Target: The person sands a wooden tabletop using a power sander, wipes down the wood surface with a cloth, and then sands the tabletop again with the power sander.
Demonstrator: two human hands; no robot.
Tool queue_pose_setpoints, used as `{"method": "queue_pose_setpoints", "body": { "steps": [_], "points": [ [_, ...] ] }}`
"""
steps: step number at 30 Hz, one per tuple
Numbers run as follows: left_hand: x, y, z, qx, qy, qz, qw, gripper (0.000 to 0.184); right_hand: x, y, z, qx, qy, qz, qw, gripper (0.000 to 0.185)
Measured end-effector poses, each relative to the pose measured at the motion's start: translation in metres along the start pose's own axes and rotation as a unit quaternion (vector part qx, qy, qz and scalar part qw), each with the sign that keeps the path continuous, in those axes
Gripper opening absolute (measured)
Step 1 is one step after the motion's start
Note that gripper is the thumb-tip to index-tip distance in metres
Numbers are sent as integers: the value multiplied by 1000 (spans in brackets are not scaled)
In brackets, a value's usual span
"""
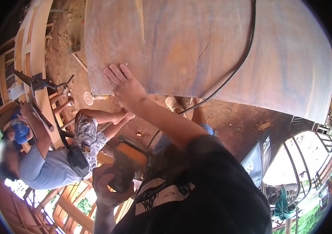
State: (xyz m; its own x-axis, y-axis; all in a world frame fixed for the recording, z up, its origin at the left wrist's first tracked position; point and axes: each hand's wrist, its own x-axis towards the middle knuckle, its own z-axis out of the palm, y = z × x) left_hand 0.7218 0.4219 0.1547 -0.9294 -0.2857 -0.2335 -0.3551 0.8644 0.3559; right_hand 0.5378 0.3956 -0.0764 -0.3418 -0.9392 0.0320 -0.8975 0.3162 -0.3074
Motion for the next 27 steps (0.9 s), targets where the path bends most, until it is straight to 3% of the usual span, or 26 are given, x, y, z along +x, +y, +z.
{"method": "queue_pose_setpoints", "body": {
  "steps": [3, 7, 11, 14, 17, 19, 20, 23, 24, 27],
  "points": [
    [6, 1, -1, -5, -10, 6, 1000, 71, -52, 23, -6, 3, 29, 50, 998, 63],
    [21, 3, 6, -19, 22, 41, 999, 69, -124, 76, -34, 107, 74, 212, 968, 59],
    [33, 7, 14, -47, 39, 56, 997, 68, -199, 147, -50, -50, 97, 376, 920, 64],
    [46, 12, 23, -83, 27, 67, 994, 71, -258, 217, -54, -123, 156, 458, 866, 68],
    [57, 14, 42, -139, 81, 69, 985, 72, -282, 252, -56, -170, 172, 504, 829, 72],
    [64, 18, 42, -169, 92, 30, 981, 72, -276, 245, -40, -187, 204, 436, 856, 68],
    [64, 17, 41, -178, 96, 10, 979, 73, -260, 222, -45, -126, 207, 392, 888, 67],
    [59, 14, 29, -209, 127, -74, 967, 73, -211, 142, -42, 45, 138, 293, 945, 64],
    [58, 15, 22, -214, 145, -97, 961, 73, -193, 115, -58, 79, 42, 278, 956, 64],
    [47, 6, 3, -192, 199, -114, 954, 72, -166, 75, -40, 119, 81, 154, 978, 58]
  ]
}}
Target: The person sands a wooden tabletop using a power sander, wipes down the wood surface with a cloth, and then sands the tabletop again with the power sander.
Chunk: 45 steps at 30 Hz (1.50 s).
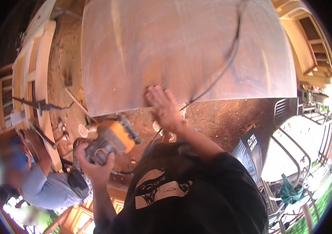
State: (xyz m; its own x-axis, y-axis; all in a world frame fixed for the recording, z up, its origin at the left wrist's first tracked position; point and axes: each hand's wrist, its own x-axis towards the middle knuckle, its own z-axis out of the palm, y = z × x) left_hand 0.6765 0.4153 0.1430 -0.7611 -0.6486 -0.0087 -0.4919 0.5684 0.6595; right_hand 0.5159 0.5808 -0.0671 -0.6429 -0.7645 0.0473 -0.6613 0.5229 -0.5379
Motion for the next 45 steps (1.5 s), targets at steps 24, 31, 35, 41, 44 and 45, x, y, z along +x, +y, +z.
{"method": "queue_pose_setpoints", "body": {
  "steps": [24, 31, 35, 41, 44, 45],
  "points": [
    [8, -13, -94, 117, 154, 74, 978, 63, -257, 364, -245, 254, 415, 561, 670, 50],
    [25, -16, -85, 77, 146, 79, 983, 56, -190, 190, -225, 867, 371, -90, 321, 67],
    [38, 2, -78, 39, 88, 59, 994, 57, -185, 182, -214, 861, 377, -71, 334, 62],
    [54, 20, -59, -49, 55, 55, 996, 59, -233, 212, -168, 670, 562, 200, 443, 30],
    [64, 30, -48, 59, 78, 90, 991, 62, -260, 197, -153, 678, 605, 263, 324, 17],
    [70, 22, -48, 25, 58, 92, 994, 62, -271, 190, -147, 667, 602, 290, 329, 13]
  ]
}}
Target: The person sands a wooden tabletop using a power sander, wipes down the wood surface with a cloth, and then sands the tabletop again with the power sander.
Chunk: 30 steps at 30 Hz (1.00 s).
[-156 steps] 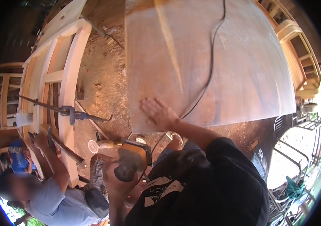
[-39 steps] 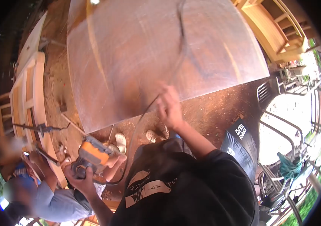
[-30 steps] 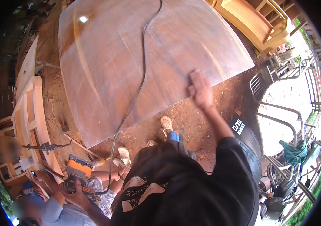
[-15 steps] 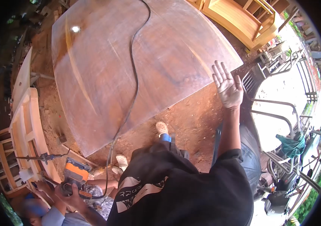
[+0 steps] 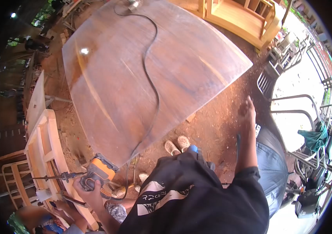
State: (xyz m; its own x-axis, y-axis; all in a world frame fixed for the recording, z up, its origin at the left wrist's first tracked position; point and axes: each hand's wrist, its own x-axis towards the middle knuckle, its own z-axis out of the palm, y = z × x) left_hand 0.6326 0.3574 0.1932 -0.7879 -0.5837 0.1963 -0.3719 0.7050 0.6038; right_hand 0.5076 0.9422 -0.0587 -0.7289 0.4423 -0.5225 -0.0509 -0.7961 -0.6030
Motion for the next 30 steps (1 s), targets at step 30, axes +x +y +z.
{"method": "queue_pose_setpoints", "body": {
  "steps": [30],
  "points": [
    [40, -69, 16, -76, -54, 2, 996, 67, -134, 338, 169, -759, -421, -383, 316, 63]
  ]
}}
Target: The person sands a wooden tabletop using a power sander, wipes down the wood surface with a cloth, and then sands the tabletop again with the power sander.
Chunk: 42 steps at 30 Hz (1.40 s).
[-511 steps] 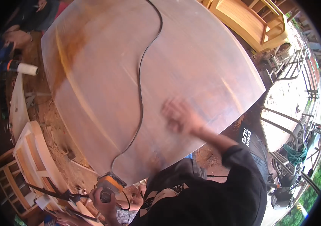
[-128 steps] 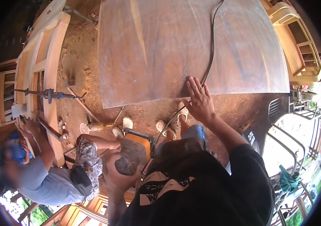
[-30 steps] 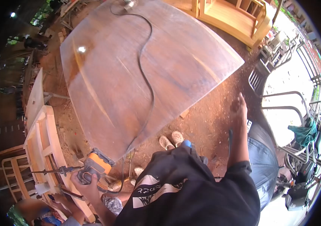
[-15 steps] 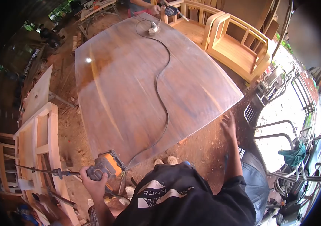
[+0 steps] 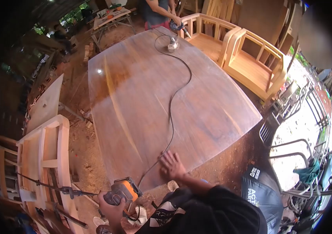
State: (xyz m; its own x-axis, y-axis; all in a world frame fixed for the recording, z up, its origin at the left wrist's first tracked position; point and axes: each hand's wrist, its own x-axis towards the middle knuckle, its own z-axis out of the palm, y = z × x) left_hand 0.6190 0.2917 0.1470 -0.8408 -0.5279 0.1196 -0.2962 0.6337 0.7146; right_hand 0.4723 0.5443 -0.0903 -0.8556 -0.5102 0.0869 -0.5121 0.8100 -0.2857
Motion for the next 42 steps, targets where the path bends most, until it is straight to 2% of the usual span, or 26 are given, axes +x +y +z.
{"method": "queue_pose_setpoints", "body": {
  "steps": [4, 6, 8, 11, 12, 16, 17, 18, 19, 20, 21, 22, 23, 26, 27, 28, 29, 30, 32, 33, 34, 35, 37, 39, 41, 42],
  "points": [
    [-2, 8, 11, 19, 18, -30, 999, 67, -8, 5, -23, 71, -9, -43, 996, 61],
    [-4, 20, 14, 25, 23, -29, 999, 67, -7, 35, -44, 84, -5, -57, 995, 61],
    [-2, 35, 18, 26, 20, -34, 999, 68, -8, 75, -65, 86, 31, -21, 996, 63],
    [-3, 53, 39, 59, 15, -21, 998, 67, -20, 171, -73, -22, 71, 77, 994, 63],
    [-4, 63, 49, 66, 14, -9, 998, 66, -24, 206, -90, 0, 73, 123, 990, 63],
    [-10, 125, 111, 87, 10, 38, 995, 63, -73, 413, -124, -41, 134, 251, 958, 60],
    [-9, 142, 124, 97, 6, 50, 994, 62, -97, 467, -129, -117, 159, 305, 932, 59],
    [-7, 158, 139, 83, -5, 68, 994, 61, -119, 506, -166, -85, 131, 382, 911, 53],
    [-5, 175, 152, 96, -10, 76, 992, 62, -144, 553, -160, -91, 139, 475, 864, 45],
    [-3, 192, 167, 106, -24, 86, 990, 62, -174, 580, -172, -28, 6, 519, 854, 41],
    [-2, 209, 183, 114, -52, 101, 987, 62, -210, 636, -150, 22, -145, 560, 815, 41],
    [1, 229, 205, 121, -80, 106, 984, 63, -246, 655, -131, 7, -108, 619, 778, 42],
    [5, 240, 228, 115, -80, 139, 980, 64, -278, 655, -109, 19, -68, 598, 799, 37],
    [24, 268, 308, 81, -161, 228, 957, 65, -294, 605, -86, 193, 89, 635, 743, 21],
    [27, 280, 333, 73, -201, 237, 948, 64, -296, 566, -80, 274, 139, 621, 721, 18],
    [12, 287, 319, 75, -218, 220, 948, 63, -306, 519, -85, 351, 179, 579, 714, 17],
    [24, 299, 327, 94, -250, 240, 933, 62, -306, 495, -57, 273, 127, 632, 714, 26],
    [29, 308, 340, 115, -268, 252, 923, 61, -314, 465, -50, 232, 135, 637, 723, 35],
    [47, 328, 331, 140, -300, 279, 901, 60, -329, 391, -41, 298, 71, 724, 618, 43],
    [58, 328, 330, 151, -308, 294, 892, 61, -332, 347, -76, 351, 86, 752, 551, 46],
    [73, 320, 330, 157, -318, 309, 883, 62, -342, 313, -68, 355, 61, 761, 539, 45],
    [35, 314, 366, 176, -322, 310, 877, 63, -392, 324, -43, 328, 73, 771, 541, 41],
    [43, 317, 363, 182, -318, 350, 862, 62, -408, 290, -45, 260, 127, 791, 539, 34],
    [49, 316, 376, 185, -325, 372, 850, 62, -430, 290, -27, 216, 388, 791, 422, 19],
    [57, 313, 387, 190, -342, 375, 840, 62, -465, 311, -46, 65, 473, 737, 478, 12],
    [42, 310, 375, 199, -347, 365, 841, 62, -511, 324, -71, 266, 533, 710, 376, 13]
  ]
}}
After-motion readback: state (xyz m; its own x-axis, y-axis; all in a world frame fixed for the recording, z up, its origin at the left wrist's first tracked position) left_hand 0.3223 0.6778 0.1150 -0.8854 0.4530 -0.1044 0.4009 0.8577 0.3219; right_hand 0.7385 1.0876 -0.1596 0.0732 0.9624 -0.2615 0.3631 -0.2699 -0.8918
